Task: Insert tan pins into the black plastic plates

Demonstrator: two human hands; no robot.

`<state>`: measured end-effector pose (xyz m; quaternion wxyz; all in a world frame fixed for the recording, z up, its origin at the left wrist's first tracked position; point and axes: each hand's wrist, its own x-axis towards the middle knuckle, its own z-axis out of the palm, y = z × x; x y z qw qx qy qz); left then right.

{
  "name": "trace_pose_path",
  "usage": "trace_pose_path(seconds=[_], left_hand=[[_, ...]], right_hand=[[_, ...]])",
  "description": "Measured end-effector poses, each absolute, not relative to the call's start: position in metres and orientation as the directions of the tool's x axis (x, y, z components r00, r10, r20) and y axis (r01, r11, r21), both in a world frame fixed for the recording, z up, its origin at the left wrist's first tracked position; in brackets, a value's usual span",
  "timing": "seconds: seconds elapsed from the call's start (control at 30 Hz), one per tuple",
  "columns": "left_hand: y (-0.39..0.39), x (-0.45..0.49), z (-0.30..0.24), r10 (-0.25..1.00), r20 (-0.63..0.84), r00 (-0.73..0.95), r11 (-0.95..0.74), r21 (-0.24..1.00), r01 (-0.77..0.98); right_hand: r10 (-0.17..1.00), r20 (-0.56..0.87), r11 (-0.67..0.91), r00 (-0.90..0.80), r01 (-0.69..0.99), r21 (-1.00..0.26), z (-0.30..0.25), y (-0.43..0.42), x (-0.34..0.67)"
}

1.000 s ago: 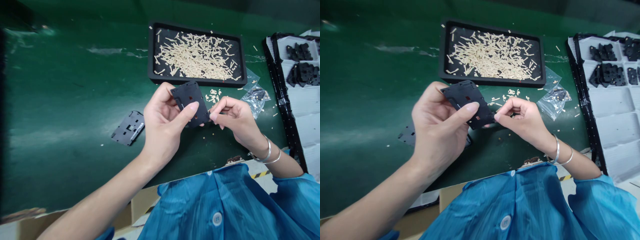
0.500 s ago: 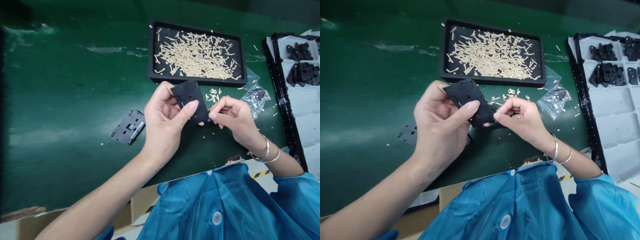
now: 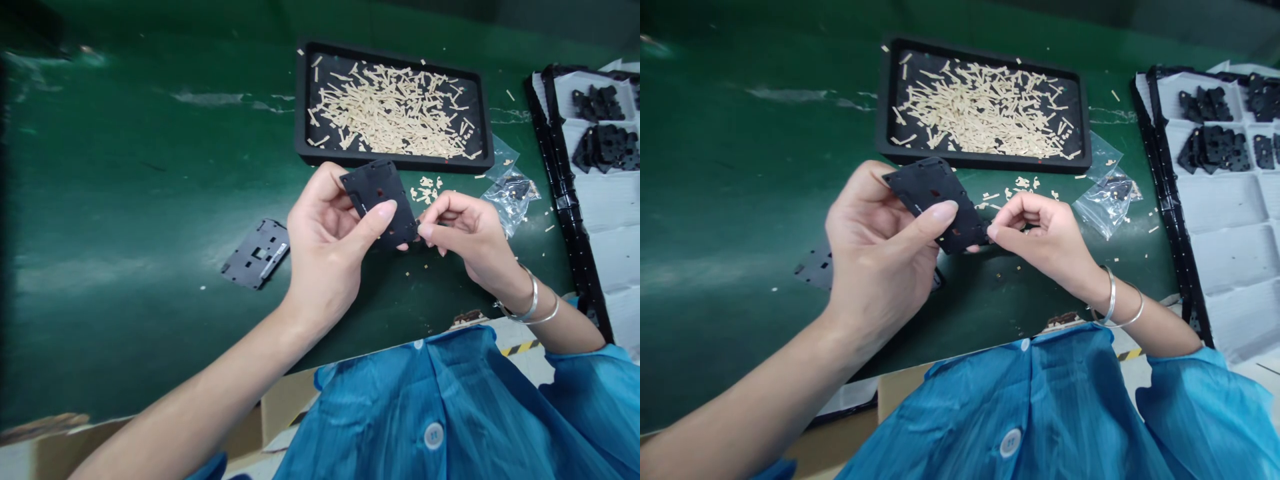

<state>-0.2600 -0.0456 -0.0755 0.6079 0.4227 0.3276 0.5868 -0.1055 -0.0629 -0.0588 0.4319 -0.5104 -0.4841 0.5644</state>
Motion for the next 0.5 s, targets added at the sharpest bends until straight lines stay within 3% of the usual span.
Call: trace_pose_path(seconds=[0.3,0.5], left_hand=[[-0.0472,-0.2623,-0.0754,0.992,0.075,0.098,-0.033,0.927,-0.374],[-0.0448,-0.2645,-0.0819,0.991,0.07,0.113,-0.022,0.927,-0.375]], right_hand=[[0.985,-0.143,-0.14,-0.097,0.039,-0.989,-0.0617,-0.0611,-0.1062],[0.959,-0.22,-0.229,-0.181,-0.03,-0.973,-0.0645,-0.059,-0.1049]])
